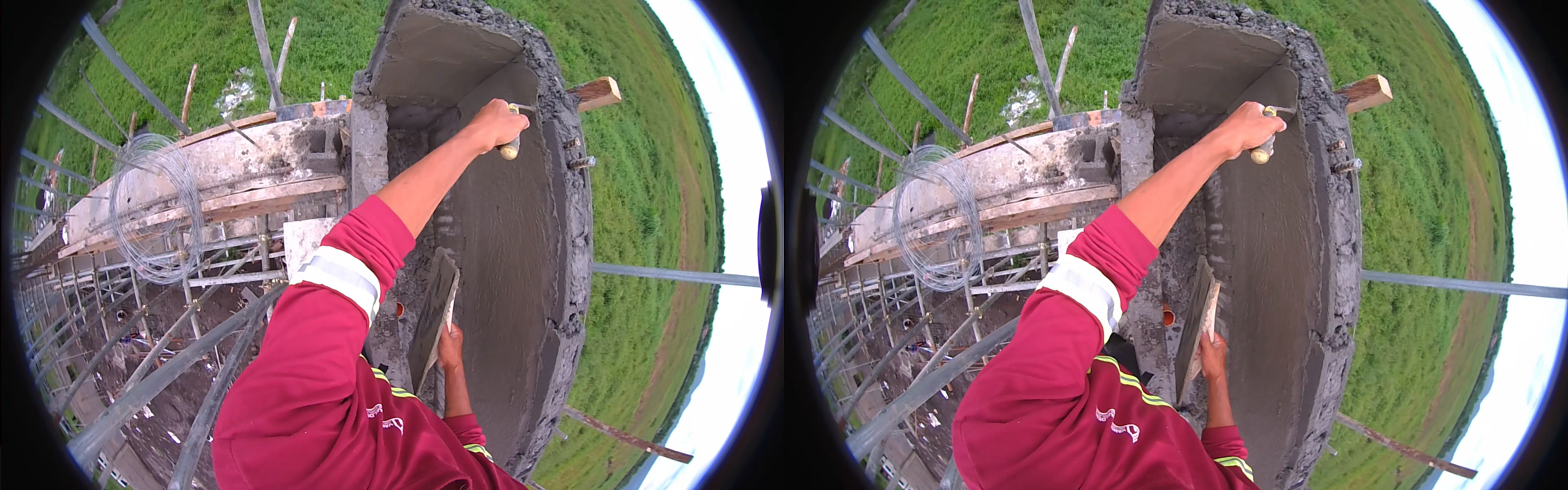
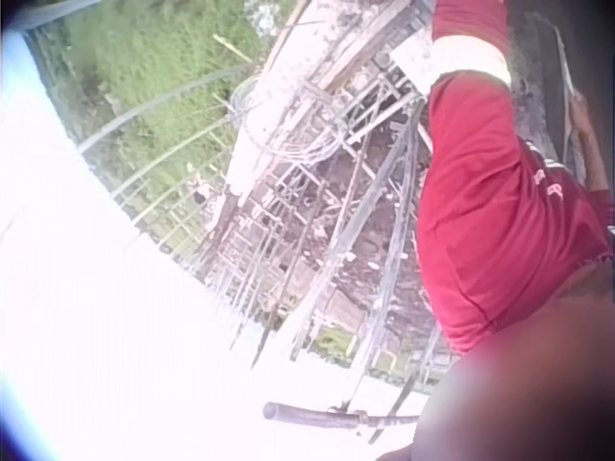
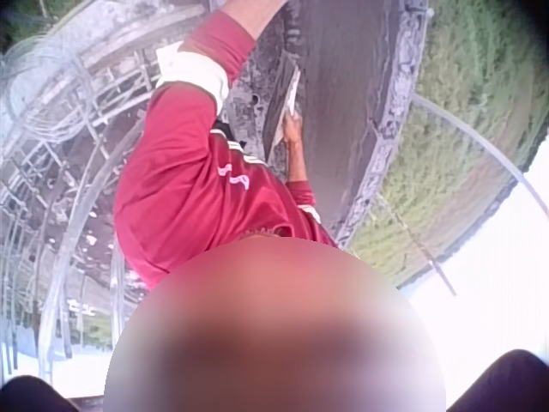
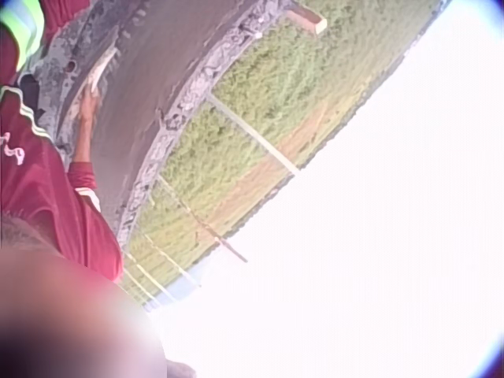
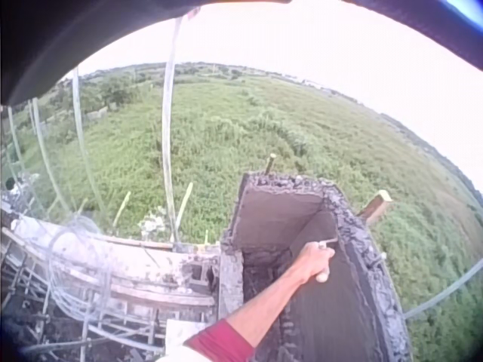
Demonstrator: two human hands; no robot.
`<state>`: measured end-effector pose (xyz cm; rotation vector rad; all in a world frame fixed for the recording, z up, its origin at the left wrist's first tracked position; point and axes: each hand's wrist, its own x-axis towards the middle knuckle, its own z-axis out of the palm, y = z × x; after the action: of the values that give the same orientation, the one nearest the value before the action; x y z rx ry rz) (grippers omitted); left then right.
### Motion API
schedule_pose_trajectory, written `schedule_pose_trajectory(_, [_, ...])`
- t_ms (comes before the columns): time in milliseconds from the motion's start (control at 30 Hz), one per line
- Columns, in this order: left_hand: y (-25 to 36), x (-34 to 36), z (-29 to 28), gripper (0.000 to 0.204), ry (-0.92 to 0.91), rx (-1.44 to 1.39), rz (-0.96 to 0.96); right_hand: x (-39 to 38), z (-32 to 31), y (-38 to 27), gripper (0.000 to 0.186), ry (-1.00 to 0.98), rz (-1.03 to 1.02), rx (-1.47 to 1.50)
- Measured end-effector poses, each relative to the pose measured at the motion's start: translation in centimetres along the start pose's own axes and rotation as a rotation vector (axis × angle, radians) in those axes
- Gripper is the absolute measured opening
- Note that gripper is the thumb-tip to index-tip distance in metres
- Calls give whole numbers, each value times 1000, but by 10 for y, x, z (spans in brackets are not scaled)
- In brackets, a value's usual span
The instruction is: The person applies wet cement to a curved concrete wall using a trowel and a hawk, then smooths the surface with a wooden float. The person works on a section of the wall, spreading and leveling the cement to create a uniform finish.
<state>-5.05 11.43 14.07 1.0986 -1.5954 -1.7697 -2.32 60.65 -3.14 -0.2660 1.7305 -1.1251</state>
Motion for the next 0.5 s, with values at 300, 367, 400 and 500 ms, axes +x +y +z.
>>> schedule_pose_trajectory(300, [17, -38, -2, 42, -2, 76, 69, 0, 2, 4, 27, -15, -9, 2])
schedule_pose_trajectory(367, [-1, -66, -6, 45, -90, -72, 62, 0, 1, 5, 28, -4, 10, -5])
schedule_pose_trajectory(400, [-13, -77, -9, 46, -125, -174, 95, 0, 0, 6, 28, 7, 19, -7])
schedule_pose_trajectory(500, [-58, -89, -14, 44, 82, 70, 200, 1, -5, 11, 28, 39, 55, -19])
